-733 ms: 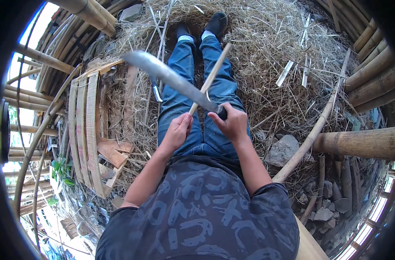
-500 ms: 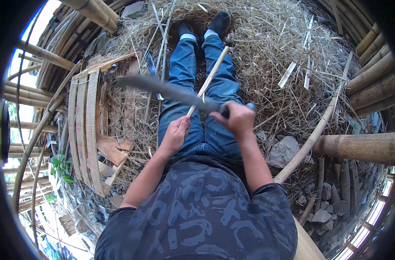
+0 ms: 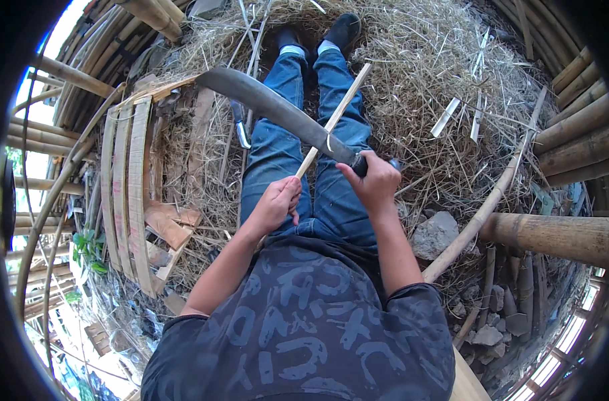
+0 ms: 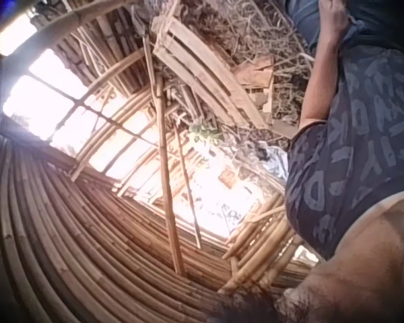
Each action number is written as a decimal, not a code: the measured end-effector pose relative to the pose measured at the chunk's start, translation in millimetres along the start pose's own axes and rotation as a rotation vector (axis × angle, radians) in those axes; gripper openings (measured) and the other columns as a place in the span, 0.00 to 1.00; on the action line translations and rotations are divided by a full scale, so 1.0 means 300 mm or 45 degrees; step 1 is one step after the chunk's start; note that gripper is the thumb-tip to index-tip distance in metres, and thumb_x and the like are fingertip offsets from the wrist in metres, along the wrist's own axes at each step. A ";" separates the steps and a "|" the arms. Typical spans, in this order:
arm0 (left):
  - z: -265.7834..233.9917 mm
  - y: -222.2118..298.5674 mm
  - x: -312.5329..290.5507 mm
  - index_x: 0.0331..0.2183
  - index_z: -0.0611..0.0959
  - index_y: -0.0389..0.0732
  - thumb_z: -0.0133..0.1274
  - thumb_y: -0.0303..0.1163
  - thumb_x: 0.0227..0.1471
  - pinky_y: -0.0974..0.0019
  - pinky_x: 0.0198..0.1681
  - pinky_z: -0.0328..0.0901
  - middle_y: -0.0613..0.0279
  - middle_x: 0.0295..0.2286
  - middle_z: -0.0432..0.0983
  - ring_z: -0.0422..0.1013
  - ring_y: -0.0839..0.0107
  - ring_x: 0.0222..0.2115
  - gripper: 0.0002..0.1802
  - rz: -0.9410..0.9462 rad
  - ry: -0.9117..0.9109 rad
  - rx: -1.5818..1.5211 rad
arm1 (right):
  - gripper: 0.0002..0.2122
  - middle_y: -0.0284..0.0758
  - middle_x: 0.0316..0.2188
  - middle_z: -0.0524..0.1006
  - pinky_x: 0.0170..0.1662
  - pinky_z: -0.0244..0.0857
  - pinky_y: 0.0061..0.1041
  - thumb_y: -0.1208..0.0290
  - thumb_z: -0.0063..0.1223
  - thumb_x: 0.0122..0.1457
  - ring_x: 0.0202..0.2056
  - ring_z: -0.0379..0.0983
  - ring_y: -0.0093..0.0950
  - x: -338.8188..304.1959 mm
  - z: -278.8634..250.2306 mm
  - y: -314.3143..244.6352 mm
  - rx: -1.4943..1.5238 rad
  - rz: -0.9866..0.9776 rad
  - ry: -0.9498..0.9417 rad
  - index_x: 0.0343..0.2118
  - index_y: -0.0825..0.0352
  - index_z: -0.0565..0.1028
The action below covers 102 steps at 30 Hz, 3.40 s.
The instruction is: The person scrapes and whittles a wooden stick using a knife.
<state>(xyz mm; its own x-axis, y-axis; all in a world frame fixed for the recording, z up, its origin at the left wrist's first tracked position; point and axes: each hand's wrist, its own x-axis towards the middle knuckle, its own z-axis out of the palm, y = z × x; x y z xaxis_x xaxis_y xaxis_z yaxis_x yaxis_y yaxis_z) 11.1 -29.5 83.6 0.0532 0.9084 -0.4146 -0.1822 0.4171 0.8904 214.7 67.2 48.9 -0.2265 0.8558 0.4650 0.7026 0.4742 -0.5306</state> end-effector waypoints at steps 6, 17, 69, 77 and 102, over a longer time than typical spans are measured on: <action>-0.061 -0.027 0.079 0.25 0.66 0.44 0.36 0.43 0.66 0.75 0.17 0.60 0.74 0.17 0.56 0.53 0.84 0.14 0.19 -0.027 -0.103 0.042 | 0.25 0.41 0.18 0.76 0.25 0.68 0.33 0.43 0.62 0.47 0.22 0.76 0.39 -0.035 0.028 -0.004 0.033 0.056 -0.071 0.28 0.66 0.77; -0.039 -0.061 0.130 0.19 0.68 0.45 0.36 0.45 0.66 0.76 0.19 0.50 0.77 0.15 0.56 0.52 0.85 0.16 0.24 0.027 0.101 0.199 | 0.25 0.42 0.18 0.77 0.25 0.68 0.34 0.42 0.61 0.47 0.21 0.76 0.41 -0.054 0.058 -0.003 -0.026 0.108 -0.140 0.28 0.66 0.77; -0.024 -0.096 0.113 0.21 0.67 0.46 0.36 0.47 0.66 0.76 0.17 0.49 0.76 0.16 0.56 0.52 0.85 0.15 0.24 0.109 -0.137 -0.018 | 0.22 0.38 0.14 0.70 0.22 0.62 0.28 0.50 0.62 0.50 0.16 0.69 0.32 -0.047 0.042 0.030 0.529 0.187 -0.487 0.28 0.69 0.75; -0.010 -0.077 0.088 0.21 0.68 0.42 0.35 0.44 0.67 0.74 0.20 0.53 0.75 0.17 0.58 0.54 0.83 0.17 0.24 0.212 -0.008 0.218 | 0.26 0.37 0.15 0.73 0.22 0.66 0.32 0.41 0.63 0.44 0.18 0.74 0.36 0.021 -0.012 0.047 -0.155 -0.175 -0.260 0.22 0.65 0.73; -0.022 -0.081 0.081 0.22 0.67 0.44 0.34 0.46 0.67 0.75 0.18 0.52 0.75 0.17 0.57 0.54 0.84 0.17 0.24 0.168 -0.058 0.101 | 0.24 0.38 0.14 0.73 0.22 0.65 0.29 0.44 0.64 0.46 0.17 0.73 0.38 -0.005 -0.004 -0.032 0.079 0.041 -0.294 0.24 0.66 0.76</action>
<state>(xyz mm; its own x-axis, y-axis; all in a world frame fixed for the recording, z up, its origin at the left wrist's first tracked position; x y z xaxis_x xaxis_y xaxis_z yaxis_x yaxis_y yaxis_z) 10.2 -17.7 50.8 0.0789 0.9551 -0.2857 -0.1122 0.2933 0.9494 209.2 61.1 54.2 -0.3581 0.8917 0.2767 0.6706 0.4519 -0.5883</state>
